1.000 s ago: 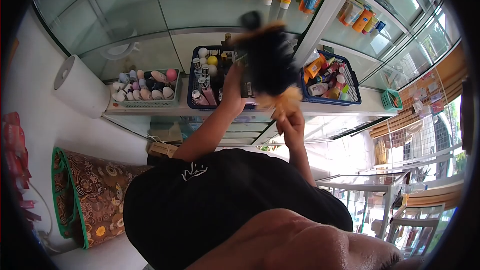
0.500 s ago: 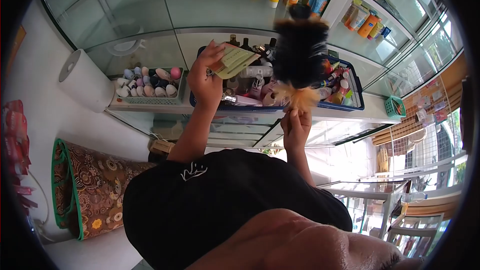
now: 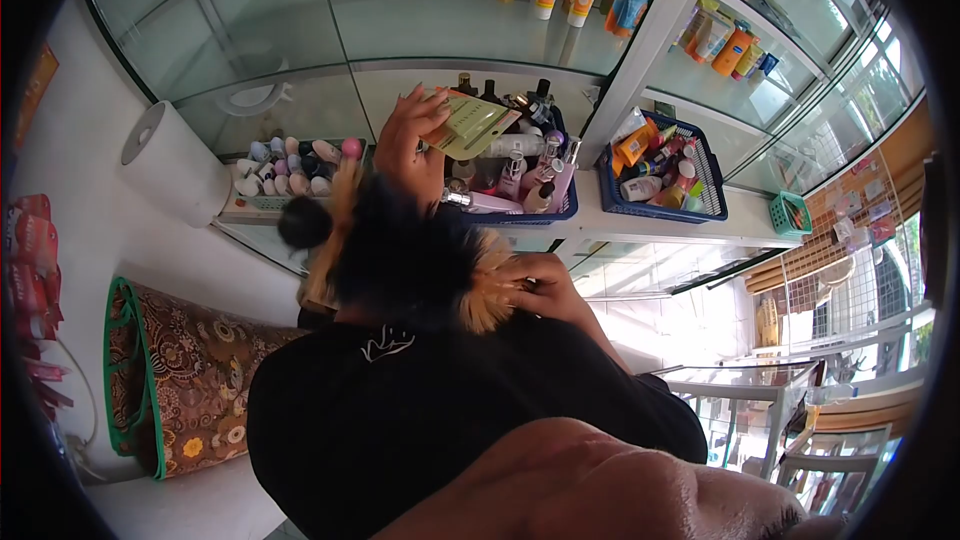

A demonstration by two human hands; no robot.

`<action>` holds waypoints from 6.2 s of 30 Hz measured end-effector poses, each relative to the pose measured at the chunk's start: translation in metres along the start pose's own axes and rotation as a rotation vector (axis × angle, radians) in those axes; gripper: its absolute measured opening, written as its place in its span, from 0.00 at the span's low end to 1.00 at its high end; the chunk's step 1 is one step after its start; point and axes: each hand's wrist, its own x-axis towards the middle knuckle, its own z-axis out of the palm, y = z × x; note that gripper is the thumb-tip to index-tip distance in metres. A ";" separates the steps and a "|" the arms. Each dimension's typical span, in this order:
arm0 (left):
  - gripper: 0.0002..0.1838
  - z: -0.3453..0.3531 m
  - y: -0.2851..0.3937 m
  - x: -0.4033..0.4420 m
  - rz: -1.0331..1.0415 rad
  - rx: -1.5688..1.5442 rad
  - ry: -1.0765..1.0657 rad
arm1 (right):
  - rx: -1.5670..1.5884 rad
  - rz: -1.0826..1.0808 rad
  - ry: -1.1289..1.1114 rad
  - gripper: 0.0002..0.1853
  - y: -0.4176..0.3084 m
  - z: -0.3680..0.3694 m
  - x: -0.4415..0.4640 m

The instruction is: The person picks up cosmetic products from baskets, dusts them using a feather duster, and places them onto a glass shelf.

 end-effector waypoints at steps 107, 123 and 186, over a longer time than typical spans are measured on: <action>0.16 0.002 -0.021 -0.026 -1.480 -2.113 -0.033 | 0.094 0.052 0.040 0.16 -0.001 0.003 0.000; 0.17 -0.009 -0.002 -0.014 -1.646 -1.939 0.246 | 0.339 0.265 0.811 0.17 0.029 0.006 -0.012; 0.31 0.221 -0.210 0.130 -0.532 -0.088 -0.106 | 0.085 0.224 1.216 0.16 0.025 -0.082 -0.057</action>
